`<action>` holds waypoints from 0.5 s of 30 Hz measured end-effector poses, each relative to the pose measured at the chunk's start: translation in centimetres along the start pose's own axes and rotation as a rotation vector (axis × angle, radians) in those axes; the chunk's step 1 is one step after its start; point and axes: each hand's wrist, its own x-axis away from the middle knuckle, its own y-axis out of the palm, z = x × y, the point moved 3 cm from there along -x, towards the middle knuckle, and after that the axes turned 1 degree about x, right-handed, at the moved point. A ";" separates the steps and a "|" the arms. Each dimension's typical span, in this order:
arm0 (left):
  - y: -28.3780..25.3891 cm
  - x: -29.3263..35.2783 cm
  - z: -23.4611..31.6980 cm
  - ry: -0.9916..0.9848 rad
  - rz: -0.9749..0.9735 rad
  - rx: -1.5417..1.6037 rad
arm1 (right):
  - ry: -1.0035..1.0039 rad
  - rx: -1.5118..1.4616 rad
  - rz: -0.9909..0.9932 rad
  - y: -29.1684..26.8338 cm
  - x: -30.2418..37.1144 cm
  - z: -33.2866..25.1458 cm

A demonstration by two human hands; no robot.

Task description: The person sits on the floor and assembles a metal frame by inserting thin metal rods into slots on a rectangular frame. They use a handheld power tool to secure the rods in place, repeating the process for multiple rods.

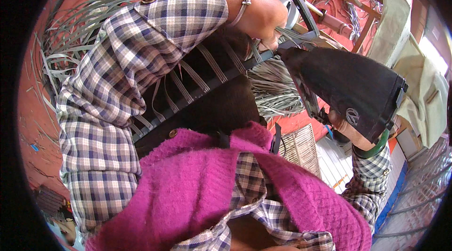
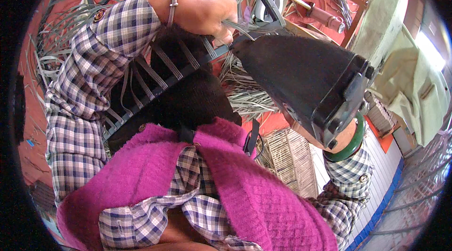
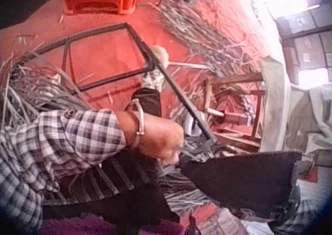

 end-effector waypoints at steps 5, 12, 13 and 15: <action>0.6 -0.3 -0.6 -0.027 0.001 0.012 | -0.054 -0.081 0.009 -0.1 -0.2 0.2; 1.4 -0.4 -2.3 0.208 -0.063 0.390 | -0.136 -0.154 0.013 0.0 -1.0 0.1; 1.6 -0.4 -2.5 0.204 -0.062 0.445 | -0.152 -0.157 0.009 -0.2 -1.2 0.1; 1.9 -0.6 -2.8 0.155 -0.031 0.328 | -0.195 -0.130 -0.009 -0.4 -1.4 0.0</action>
